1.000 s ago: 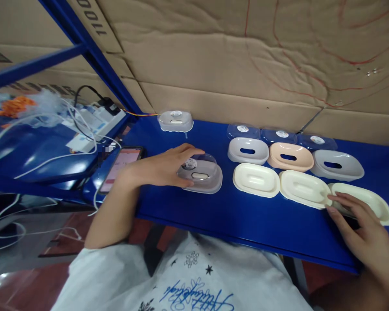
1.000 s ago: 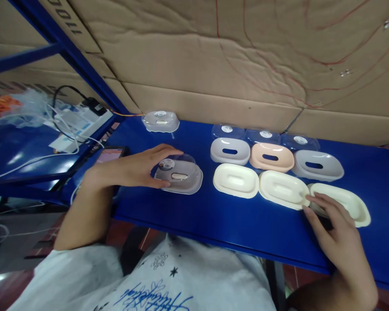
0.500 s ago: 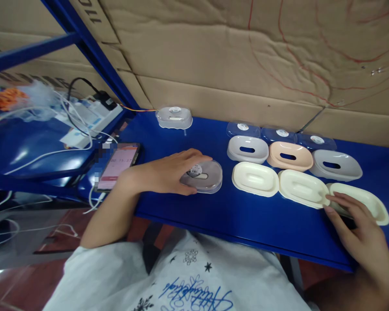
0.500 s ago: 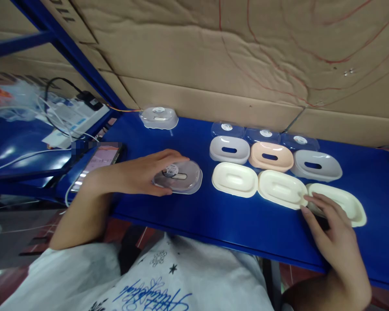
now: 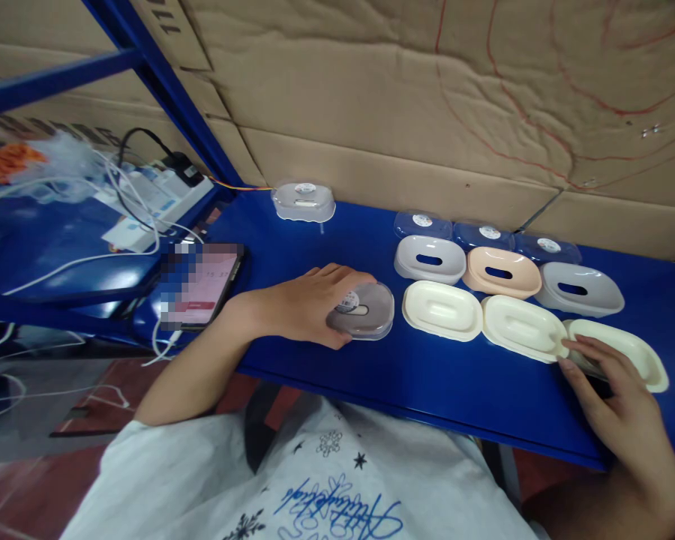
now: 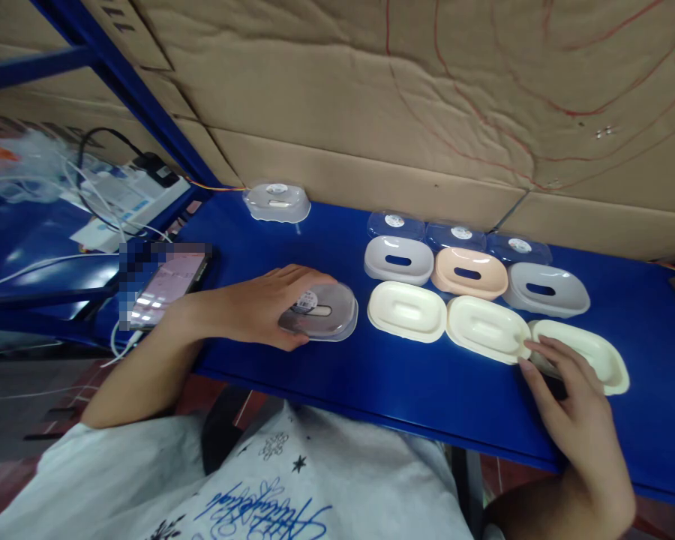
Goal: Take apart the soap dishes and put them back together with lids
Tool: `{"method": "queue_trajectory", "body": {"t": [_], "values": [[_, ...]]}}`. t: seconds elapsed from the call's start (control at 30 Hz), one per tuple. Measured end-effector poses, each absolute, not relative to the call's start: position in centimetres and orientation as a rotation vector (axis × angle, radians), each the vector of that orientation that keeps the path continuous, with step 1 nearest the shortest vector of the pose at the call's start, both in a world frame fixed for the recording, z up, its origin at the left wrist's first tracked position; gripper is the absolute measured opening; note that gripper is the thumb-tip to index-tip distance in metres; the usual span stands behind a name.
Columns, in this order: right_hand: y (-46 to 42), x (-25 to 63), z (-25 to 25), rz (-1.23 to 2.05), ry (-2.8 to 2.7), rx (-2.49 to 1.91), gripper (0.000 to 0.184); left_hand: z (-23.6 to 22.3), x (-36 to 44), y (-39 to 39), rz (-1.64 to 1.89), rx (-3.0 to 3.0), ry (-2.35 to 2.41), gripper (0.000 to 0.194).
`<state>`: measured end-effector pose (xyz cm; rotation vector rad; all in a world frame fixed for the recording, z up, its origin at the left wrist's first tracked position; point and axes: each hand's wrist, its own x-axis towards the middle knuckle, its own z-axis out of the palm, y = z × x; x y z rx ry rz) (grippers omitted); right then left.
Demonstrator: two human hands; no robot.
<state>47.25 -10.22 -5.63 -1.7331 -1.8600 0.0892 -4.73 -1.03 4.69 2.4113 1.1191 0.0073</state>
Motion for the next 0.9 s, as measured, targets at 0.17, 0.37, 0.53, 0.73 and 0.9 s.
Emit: {"method": "queue_trajectory", "body": {"t": [0.17,0.37,0.53,0.73,0.9], "values": [[-10.2,47.3,-5.7,0.094,-1.857,-1.727,0.047,4.2,-4.1,-1.5,0.018,2.491,1.111,0.084],[-10.2,47.1,-5.5,0.093,-1.865,-1.726,0.048,2.6,-3.5,-1.8,0.114,2.682,1.064,0.101],[-10.3,46.9,-5.4,0.095,-1.851,-1.730,0.047,1.4,-1.7,-2.0,0.175,2.793,1.065,0.106],[-10.2,47.1,-5.5,0.094,-1.860,-1.718,0.047,0.7,-0.3,-2.3,0.133,2.885,1.152,0.077],[-10.2,47.0,-5.5,0.086,-1.862,-1.699,0.044,1.0,-0.1,-2.2,0.132,2.920,1.166,0.072]]}}
